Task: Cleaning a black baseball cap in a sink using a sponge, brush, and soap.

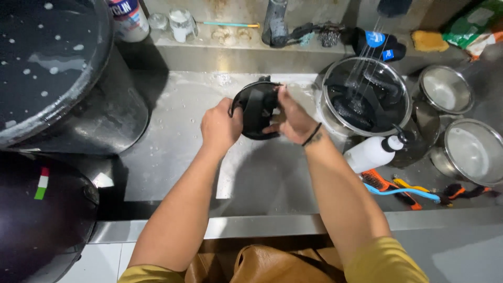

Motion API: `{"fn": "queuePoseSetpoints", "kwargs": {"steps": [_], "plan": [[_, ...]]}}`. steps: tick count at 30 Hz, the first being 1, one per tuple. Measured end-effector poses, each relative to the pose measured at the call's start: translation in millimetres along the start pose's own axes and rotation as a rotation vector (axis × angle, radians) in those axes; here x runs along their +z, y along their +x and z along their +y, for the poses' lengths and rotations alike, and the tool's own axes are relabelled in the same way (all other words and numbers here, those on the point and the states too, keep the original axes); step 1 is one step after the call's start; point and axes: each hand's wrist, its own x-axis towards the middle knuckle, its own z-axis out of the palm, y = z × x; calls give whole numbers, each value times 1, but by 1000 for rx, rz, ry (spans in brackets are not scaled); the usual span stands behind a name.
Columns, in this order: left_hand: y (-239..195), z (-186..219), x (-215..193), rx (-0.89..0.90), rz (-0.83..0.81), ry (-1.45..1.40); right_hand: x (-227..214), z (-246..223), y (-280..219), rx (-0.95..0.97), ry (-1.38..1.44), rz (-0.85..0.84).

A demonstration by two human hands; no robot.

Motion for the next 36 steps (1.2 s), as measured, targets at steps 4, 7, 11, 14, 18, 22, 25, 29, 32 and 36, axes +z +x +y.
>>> {"fn": "queuePoseSetpoints", "kwargs": {"steps": [4, 7, 11, 14, 18, 22, 25, 29, 32, 36], "plan": [[-13, 20, -24, -130, -167, -461, 17, 19, -6, -139, -433, -211], [-16, 26, -23, -127, -238, -561, 19, 34, -11, -346, -615, -166], [2, 1, 16, -140, -165, -855, 8, 55, 5, -315, -13, 295], [-22, 42, -27, -257, -107, -1219, -2, 39, -3, -260, 147, 307], [-11, 21, -20, -404, -178, -1544, -37, 50, 17, -244, 423, 199], [-27, 40, -44, -410, -409, -1624, -18, 19, -8, -212, 376, 103], [-28, 28, -45, -401, -513, -1447, -31, 24, -1, -260, 115, 230], [-7, 6, -26, -504, -431, -1365, -34, 5, -17, -335, -9, 248], [-11, 14, -38, -674, -342, -1462, -47, 4, -10, -382, 109, 291], [-9, 13, -31, -604, -406, -1583, -31, 8, -10, -310, 430, 249]]}}
